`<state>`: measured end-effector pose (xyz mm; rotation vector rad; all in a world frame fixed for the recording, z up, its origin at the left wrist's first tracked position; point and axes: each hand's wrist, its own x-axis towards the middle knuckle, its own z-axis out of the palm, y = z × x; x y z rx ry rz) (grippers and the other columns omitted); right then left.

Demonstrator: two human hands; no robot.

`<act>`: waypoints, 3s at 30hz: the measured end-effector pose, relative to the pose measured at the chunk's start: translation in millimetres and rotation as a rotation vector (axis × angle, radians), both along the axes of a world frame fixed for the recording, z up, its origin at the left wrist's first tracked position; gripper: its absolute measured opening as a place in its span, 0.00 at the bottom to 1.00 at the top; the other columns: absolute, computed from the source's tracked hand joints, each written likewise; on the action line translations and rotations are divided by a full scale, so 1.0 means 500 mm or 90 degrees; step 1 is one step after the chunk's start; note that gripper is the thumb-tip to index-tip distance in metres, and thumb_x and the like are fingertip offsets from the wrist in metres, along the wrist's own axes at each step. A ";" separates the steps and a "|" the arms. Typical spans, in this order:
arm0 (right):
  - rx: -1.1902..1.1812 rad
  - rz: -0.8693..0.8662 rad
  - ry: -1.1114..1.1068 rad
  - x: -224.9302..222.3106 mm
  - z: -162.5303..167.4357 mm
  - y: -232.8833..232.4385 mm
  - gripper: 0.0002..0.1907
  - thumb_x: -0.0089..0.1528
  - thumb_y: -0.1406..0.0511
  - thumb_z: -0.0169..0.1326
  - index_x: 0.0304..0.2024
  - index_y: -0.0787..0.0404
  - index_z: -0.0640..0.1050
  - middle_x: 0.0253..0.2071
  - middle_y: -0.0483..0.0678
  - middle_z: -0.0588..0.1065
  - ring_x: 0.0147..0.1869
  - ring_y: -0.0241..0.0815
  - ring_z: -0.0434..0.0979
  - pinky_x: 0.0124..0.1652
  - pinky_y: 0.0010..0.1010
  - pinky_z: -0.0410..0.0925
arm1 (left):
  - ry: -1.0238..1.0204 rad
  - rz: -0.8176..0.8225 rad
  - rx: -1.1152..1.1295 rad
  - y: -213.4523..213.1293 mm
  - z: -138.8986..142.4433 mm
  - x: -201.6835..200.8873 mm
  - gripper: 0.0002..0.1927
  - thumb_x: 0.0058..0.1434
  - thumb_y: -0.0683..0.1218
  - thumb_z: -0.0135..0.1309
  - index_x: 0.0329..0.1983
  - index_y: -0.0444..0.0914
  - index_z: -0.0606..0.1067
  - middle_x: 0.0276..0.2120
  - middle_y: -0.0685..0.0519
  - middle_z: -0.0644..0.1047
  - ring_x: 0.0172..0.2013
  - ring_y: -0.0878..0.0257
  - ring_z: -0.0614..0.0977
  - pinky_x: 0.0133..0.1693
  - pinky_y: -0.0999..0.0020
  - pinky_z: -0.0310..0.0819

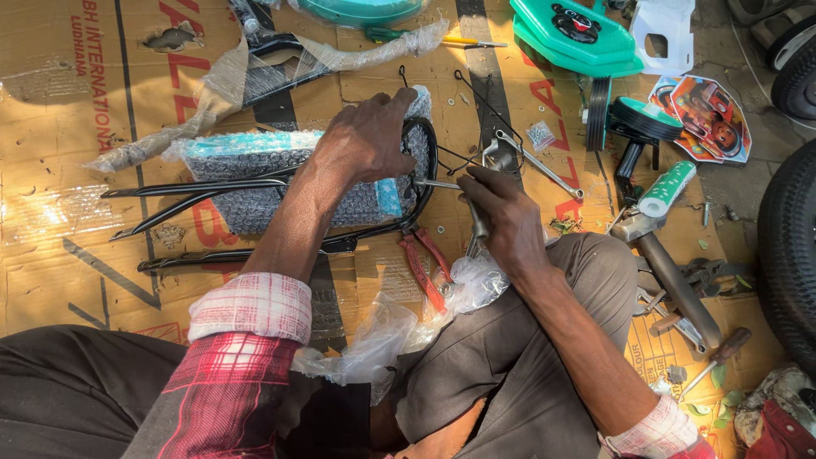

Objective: The person sits on the ground and assembles a child's tricycle seat. They wrap bubble wrap padding around the seat, place the padded seat onto the black metal frame, align the mounting bracket, and use a spanner to tighten the bolts securing the seat to the frame.

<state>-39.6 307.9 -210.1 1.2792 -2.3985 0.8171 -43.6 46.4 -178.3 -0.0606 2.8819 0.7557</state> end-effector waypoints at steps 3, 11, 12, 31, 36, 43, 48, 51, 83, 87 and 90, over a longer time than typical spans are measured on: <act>-0.028 -0.077 -0.182 -0.003 -0.016 0.004 0.12 0.63 0.67 0.60 0.49 0.63 0.82 0.43 0.56 0.81 0.36 0.46 0.81 0.37 0.35 0.74 | 0.025 -0.001 0.006 0.003 -0.004 0.004 0.50 0.46 0.51 0.66 0.71 0.41 0.56 0.53 0.37 0.74 0.53 0.40 0.77 0.56 0.47 0.69; -0.299 -0.243 -0.692 -0.041 -0.038 -0.016 0.19 0.64 0.66 0.61 0.48 0.68 0.65 0.31 0.58 0.77 0.30 0.41 0.78 0.27 0.30 0.70 | 0.027 0.005 0.011 0.006 0.001 0.012 0.47 0.49 0.48 0.63 0.72 0.41 0.58 0.50 0.38 0.75 0.52 0.41 0.78 0.55 0.47 0.71; -0.280 -0.224 -0.674 -0.037 -0.037 -0.012 0.19 0.66 0.66 0.59 0.49 0.70 0.65 0.32 0.58 0.77 0.30 0.43 0.79 0.28 0.31 0.72 | 0.028 0.005 0.017 0.007 0.002 0.011 0.47 0.49 0.48 0.63 0.72 0.41 0.57 0.51 0.37 0.75 0.52 0.41 0.78 0.55 0.47 0.72; -0.204 -0.227 -0.512 0.014 0.022 -0.042 0.28 0.61 0.66 0.62 0.50 0.73 0.59 0.28 0.51 0.77 0.26 0.42 0.82 0.22 0.32 0.72 | 0.106 -0.002 0.034 0.004 -0.011 0.028 0.41 0.54 0.51 0.60 0.70 0.39 0.60 0.50 0.36 0.75 0.49 0.36 0.79 0.53 0.44 0.71; -0.197 -0.216 -0.605 0.001 0.027 -0.036 0.12 0.67 0.69 0.54 0.52 0.68 0.72 0.35 0.54 0.80 0.35 0.49 0.85 0.29 0.35 0.77 | 0.158 0.007 0.056 0.005 -0.026 0.024 0.36 0.62 0.61 0.55 0.68 0.40 0.63 0.48 0.33 0.75 0.46 0.35 0.79 0.48 0.42 0.73; 0.055 -0.024 -0.147 -0.013 0.023 0.016 0.13 0.62 0.72 0.59 0.50 0.65 0.81 0.38 0.57 0.79 0.41 0.51 0.81 0.39 0.39 0.72 | 0.143 0.020 0.102 0.008 -0.030 0.012 0.27 0.76 0.62 0.35 0.66 0.41 0.69 0.49 0.41 0.80 0.49 0.40 0.82 0.51 0.42 0.75; 0.065 -0.118 -0.298 -0.035 0.004 0.011 0.08 0.64 0.65 0.64 0.42 0.63 0.83 0.28 0.53 0.75 0.28 0.43 0.74 0.30 0.37 0.67 | 0.121 0.021 0.064 0.018 -0.019 0.030 0.27 0.63 0.56 0.51 0.66 0.47 0.68 0.63 0.40 0.67 0.52 0.38 0.79 0.51 0.44 0.74; -0.126 -0.242 -0.743 -0.051 -0.012 0.007 0.13 0.65 0.62 0.62 0.38 0.69 0.81 0.22 0.47 0.74 0.22 0.37 0.68 0.23 0.30 0.62 | 0.199 -0.056 0.008 0.026 -0.009 0.040 0.22 0.58 0.49 0.59 0.58 0.53 0.75 0.70 0.43 0.60 0.63 0.37 0.71 0.53 0.45 0.75; -0.405 -0.233 -1.113 -0.069 -0.065 -0.001 0.16 0.65 0.60 0.65 0.39 0.64 0.74 0.26 0.47 0.76 0.20 0.26 0.63 0.20 0.19 0.57 | 0.136 -0.006 0.085 0.010 -0.029 0.032 0.37 0.54 0.48 0.62 0.62 0.23 0.65 0.49 0.31 0.75 0.54 0.36 0.76 0.57 0.44 0.68; -0.268 -0.249 -0.762 -0.021 -0.061 -0.013 0.16 0.65 0.63 0.62 0.42 0.68 0.69 0.26 0.53 0.78 0.21 0.34 0.65 0.21 0.28 0.58 | 0.221 0.017 0.051 0.017 -0.023 0.041 0.35 0.53 0.51 0.63 0.60 0.28 0.68 0.52 0.29 0.74 0.53 0.34 0.77 0.54 0.43 0.69; -0.077 -0.167 -0.498 0.011 -0.028 -0.007 0.12 0.68 0.66 0.53 0.51 0.66 0.71 0.31 0.55 0.81 0.26 0.41 0.76 0.27 0.34 0.66 | 0.093 0.074 0.028 0.022 -0.010 0.044 0.35 0.61 0.57 0.58 0.66 0.35 0.66 0.50 0.30 0.75 0.51 0.34 0.78 0.55 0.43 0.71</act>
